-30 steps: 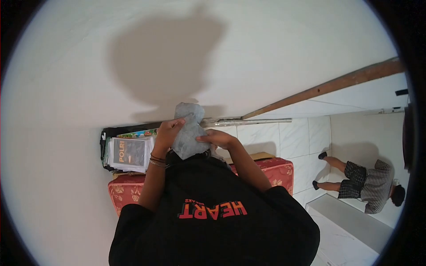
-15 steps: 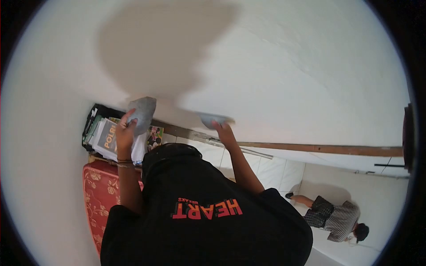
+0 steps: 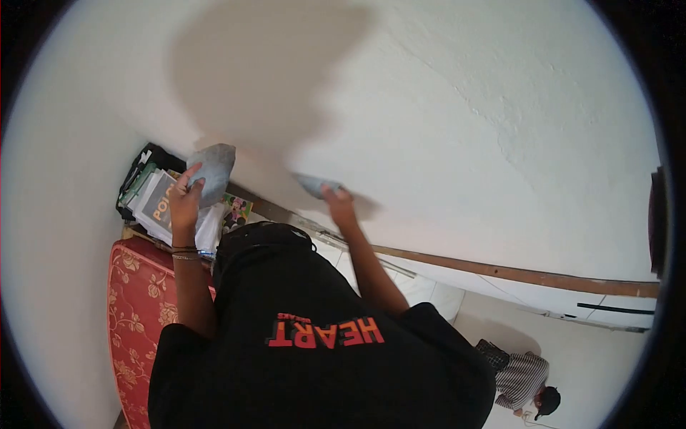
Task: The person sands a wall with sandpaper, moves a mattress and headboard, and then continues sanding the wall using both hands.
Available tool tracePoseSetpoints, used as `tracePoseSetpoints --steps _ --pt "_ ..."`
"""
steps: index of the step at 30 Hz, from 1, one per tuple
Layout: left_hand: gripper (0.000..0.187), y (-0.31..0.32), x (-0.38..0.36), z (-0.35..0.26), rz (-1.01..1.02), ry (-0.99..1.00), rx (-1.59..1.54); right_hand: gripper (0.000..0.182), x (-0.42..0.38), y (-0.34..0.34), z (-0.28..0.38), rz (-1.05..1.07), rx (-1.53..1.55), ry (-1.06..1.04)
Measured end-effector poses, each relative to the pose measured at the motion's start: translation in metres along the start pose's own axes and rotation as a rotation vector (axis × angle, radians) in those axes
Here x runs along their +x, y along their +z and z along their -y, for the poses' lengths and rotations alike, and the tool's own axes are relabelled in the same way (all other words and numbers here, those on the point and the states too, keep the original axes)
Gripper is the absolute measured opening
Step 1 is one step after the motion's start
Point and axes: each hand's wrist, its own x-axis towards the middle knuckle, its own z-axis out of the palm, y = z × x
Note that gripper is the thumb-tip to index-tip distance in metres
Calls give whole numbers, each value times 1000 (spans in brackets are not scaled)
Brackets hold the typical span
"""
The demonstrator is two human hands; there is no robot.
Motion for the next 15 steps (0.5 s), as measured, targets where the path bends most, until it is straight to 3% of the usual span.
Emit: tracePoseSetpoints --steps 2,4,6,7,9,11,12,13,15 --pt "32 8 -7 13 11 104 37 37 2 -60 108 46 -139 212" --pt "32 23 -12 8 43 95 14 33 -12 -96 169 -256 604 32" --pt "32 37 -16 -2 63 88 -9 34 -20 -113 223 -316 782 -155" --pt "31 42 -18 -10 90 66 -9 37 -22 -121 193 -225 795 -137" --pt "31 51 -19 -22 101 57 -19 40 -21 -113 121 -50 133 289" --pt "31 57 -24 -27 114 96 16 48 -28 -64 29 -35 -82 73" --pt "31 60 -27 -30 116 95 13 51 -30 -42 -62 -115 -114 -36" --pt "31 63 -33 -32 116 67 18 48 -35 -47 -109 2 -395 73" --pt "31 65 -39 -29 92 43 30 47 -36 -82 -42 -37 -216 67"
